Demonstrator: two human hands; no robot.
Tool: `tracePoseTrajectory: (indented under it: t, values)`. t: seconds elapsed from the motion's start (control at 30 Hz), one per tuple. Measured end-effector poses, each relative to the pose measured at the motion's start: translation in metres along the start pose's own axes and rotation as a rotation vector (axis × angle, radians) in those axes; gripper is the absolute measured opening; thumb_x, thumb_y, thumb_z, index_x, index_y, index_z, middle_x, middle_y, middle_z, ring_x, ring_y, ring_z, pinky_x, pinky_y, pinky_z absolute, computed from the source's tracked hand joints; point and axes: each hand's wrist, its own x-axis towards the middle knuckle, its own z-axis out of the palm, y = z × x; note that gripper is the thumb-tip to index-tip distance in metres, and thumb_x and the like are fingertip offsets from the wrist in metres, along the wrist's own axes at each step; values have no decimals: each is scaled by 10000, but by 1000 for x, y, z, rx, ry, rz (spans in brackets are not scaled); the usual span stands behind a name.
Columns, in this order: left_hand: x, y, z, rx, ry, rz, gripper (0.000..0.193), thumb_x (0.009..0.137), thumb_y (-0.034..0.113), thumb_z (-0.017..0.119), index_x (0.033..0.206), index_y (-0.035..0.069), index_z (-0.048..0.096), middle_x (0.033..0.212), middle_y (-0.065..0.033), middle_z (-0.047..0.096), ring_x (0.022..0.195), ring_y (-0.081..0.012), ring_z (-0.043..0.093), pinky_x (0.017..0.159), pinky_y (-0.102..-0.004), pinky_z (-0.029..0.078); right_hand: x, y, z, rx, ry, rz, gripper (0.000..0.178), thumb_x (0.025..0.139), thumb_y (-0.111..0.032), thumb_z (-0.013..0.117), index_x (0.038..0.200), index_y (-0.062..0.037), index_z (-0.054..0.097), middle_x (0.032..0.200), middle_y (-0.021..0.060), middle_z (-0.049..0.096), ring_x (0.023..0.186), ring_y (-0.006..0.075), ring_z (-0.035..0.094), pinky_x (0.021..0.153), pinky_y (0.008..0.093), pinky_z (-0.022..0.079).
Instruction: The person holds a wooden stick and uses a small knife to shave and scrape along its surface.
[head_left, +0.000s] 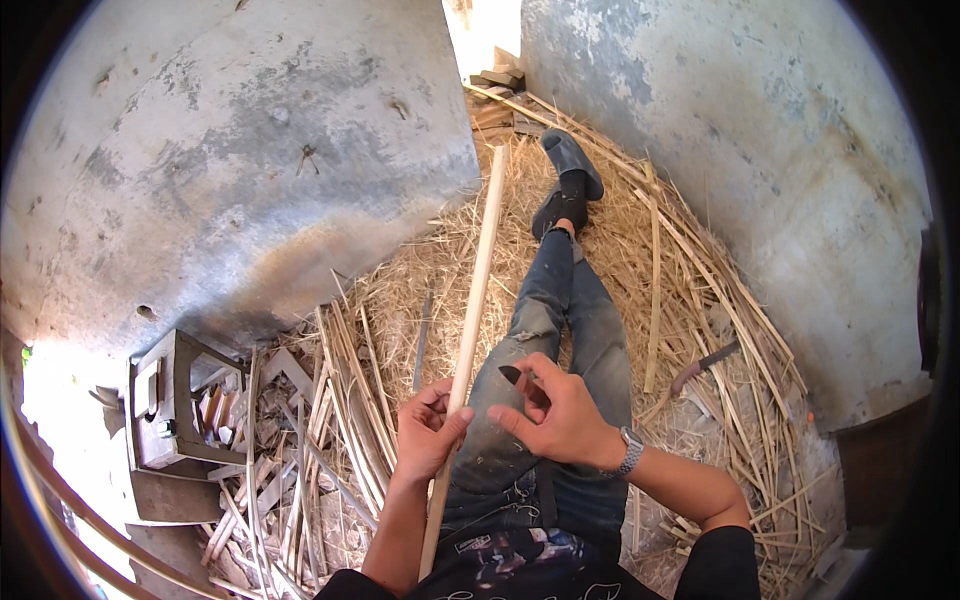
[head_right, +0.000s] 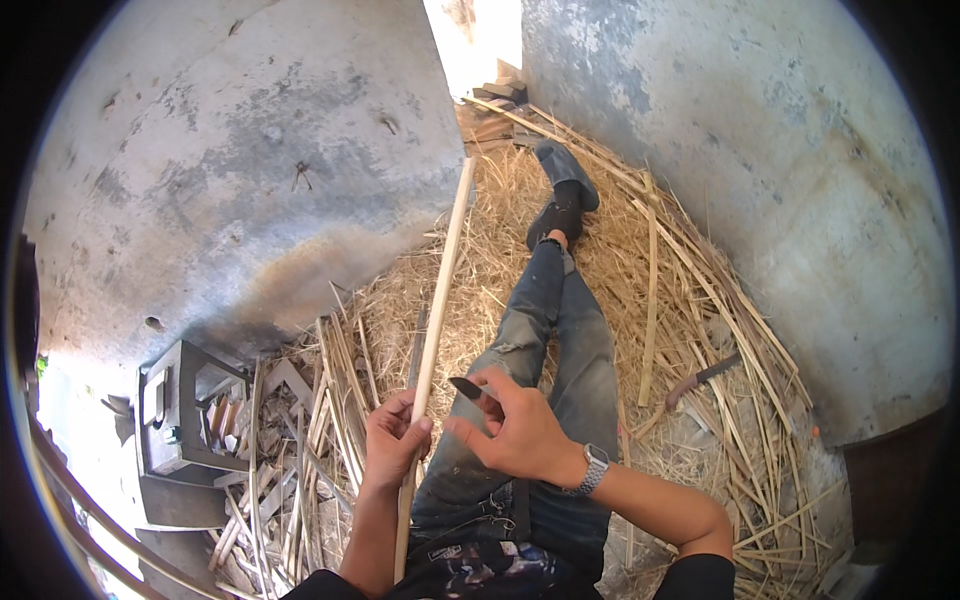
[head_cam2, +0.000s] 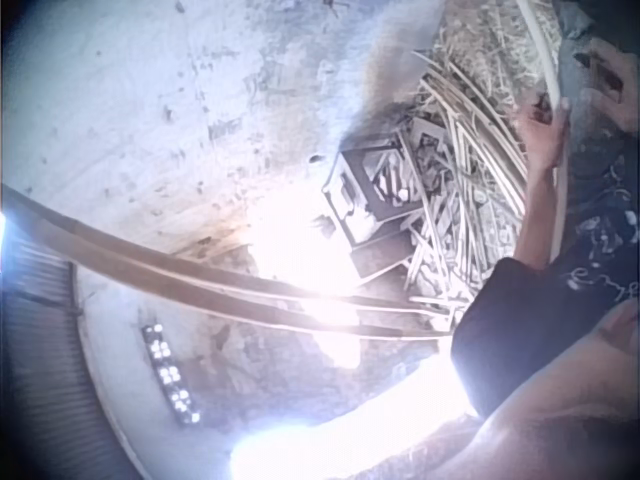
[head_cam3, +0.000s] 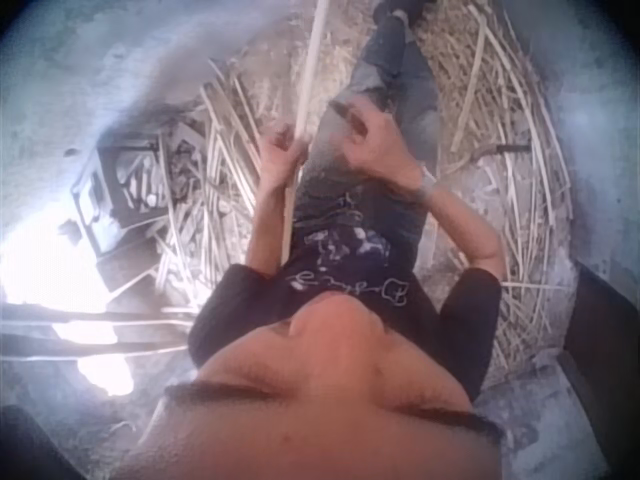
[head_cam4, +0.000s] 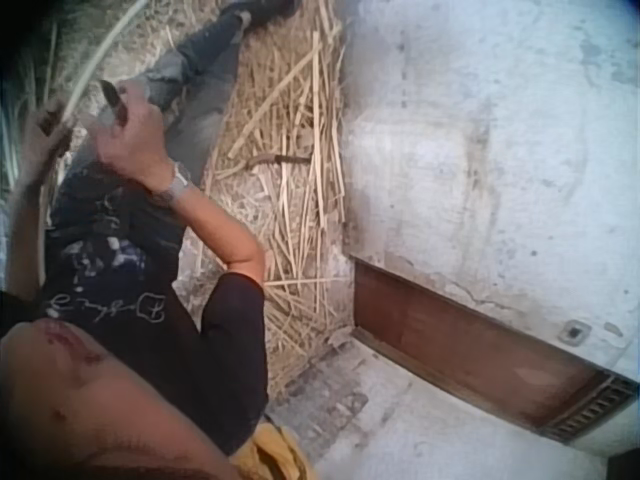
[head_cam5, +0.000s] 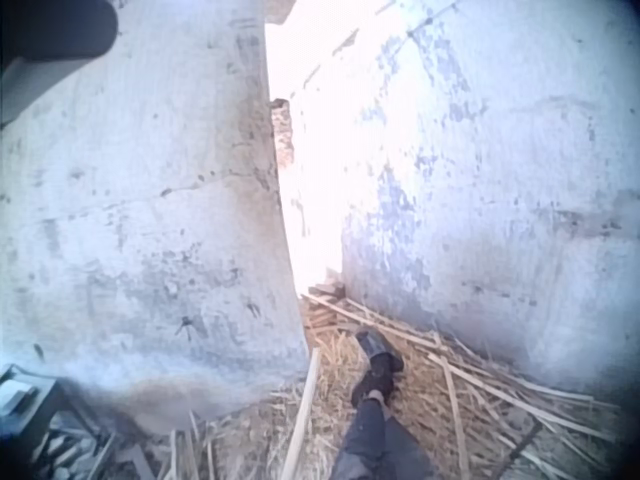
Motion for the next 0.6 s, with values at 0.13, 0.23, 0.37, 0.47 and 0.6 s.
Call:
tracePoseTrajectory:
  t: [0.13, 0.23, 0.37, 0.47, 0.6]
  values:
    - [-1, 0, 4, 32, -79, -22, 421, 1004, 80, 719, 1408, -6, 638, 776, -16, 641, 585, -73, 563, 511, -234, 453, 11, 15, -3, 48, -5, -23, 235, 1046, -207, 643, 1012, 26, 634, 690, 99, 542, 528, 170, 517, 524, 357, 418]
    - [-6, 3, 11, -63, -92, -43, 385, 1057, 155, 658, 1412, 7, 641, 747, -17, 615, 572, -85, 565, 507, -241, 455, 26, 27, -6, -132, 7, -130, 287, 1088, -219, 549, 931, 14, 609, 661, 172, 555, 510, 319, 546, 516, 404, 417]
    - [-12, 7, 19, -38, -66, -86, 370, 1093, 208, 599, 1399, 6, 650, 725, -25, 596, 555, -95, 563, 500, -246, 457, 58, 42, -14, -376, 174, -199, 334, 1088, -282, 537, 855, -47, 577, 620, 213, 584, 595, 451, 615, 515, 519, 445]
    - [-11, 9, 20, 17, -57, -110, 368, 1103, 220, 576, 1386, -1, 657, 727, -34, 602, 541, -94, 553, 490, -243, 452, 66, 37, -17, -444, 249, -214, 302, 1076, -260, 555, 869, -44, 593, 625, 210, 584, 598, 447, 628, 520, 514, 455]
    - [0, 11, 10, -134, 9, -111, 408, 1112, 264, 514, 1305, -65, 659, 706, -41, 579, 474, -102, 494, 438, -250, 406, 23, 32, 19, -536, -35, -298, 233, 1006, -282, 641, 872, -92, 624, 601, 161, 609, 591, 395, 666, 529, 488, 524]
